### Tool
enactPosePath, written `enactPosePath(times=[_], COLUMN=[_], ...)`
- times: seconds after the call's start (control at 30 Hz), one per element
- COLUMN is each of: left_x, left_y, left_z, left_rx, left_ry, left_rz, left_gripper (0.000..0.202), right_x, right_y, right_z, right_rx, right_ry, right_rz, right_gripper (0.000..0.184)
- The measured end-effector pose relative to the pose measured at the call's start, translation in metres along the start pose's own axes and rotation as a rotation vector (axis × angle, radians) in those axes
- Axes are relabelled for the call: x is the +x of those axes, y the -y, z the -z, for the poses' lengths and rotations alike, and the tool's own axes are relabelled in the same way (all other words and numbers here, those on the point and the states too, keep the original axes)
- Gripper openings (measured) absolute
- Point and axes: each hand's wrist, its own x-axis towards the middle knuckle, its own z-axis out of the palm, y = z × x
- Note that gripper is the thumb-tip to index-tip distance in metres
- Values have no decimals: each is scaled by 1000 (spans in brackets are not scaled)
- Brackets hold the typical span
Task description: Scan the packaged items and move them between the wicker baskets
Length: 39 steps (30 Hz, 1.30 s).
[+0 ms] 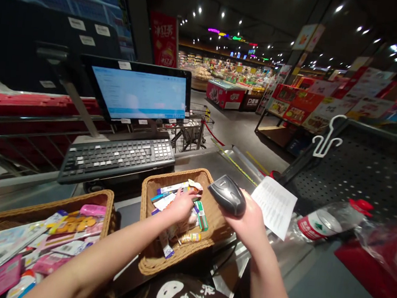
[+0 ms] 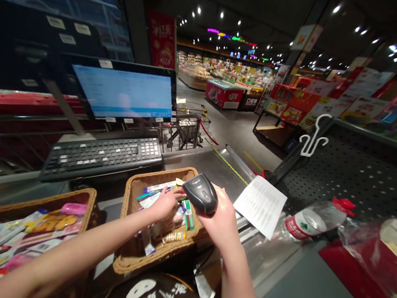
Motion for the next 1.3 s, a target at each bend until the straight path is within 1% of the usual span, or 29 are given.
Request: enactPosePath(times=[0.17,0.27,0.33,0.4,0.57,0.73,0.87,1.0,1.1,1.3], left_x=[-7,-18,-26,-35,-58,-77,-91,-104,-113,-129], left_y=[4,5,7,9,15,15,15,17,21,32], left_z=[52,84,101,114,133,145,155,170,182,199], left_rx=[5,-67,-115,-143,-173,-197,-190,-140,-111,-151], left_ry=[-115,-201,-252,-303,-419,-466,-535,-634,-709,-808], left_rz=[73,97,102,98,70,75,90,98,111,152], left_gripper=[19,20,21,22,23,25,26,27,28,26], right_x=[2,4,5,6,7,5,6,12,21,35], right_y=[-3,-1,1,4,12,24,35,52,68,92], right_z=[2,0,-2,-4,-10,-15,-18,-21,-25,-37], right_rx=[-3,-7,-13,-12,-8,-3,15,31,42,65], right_ry=[-5,-10,-21,-30,-16,7,20,24,22,21], right_rz=[40,68,81,96,126,122,152,175,198,269], right_gripper=[32,31,32,33,37,35,35,39,37,36])
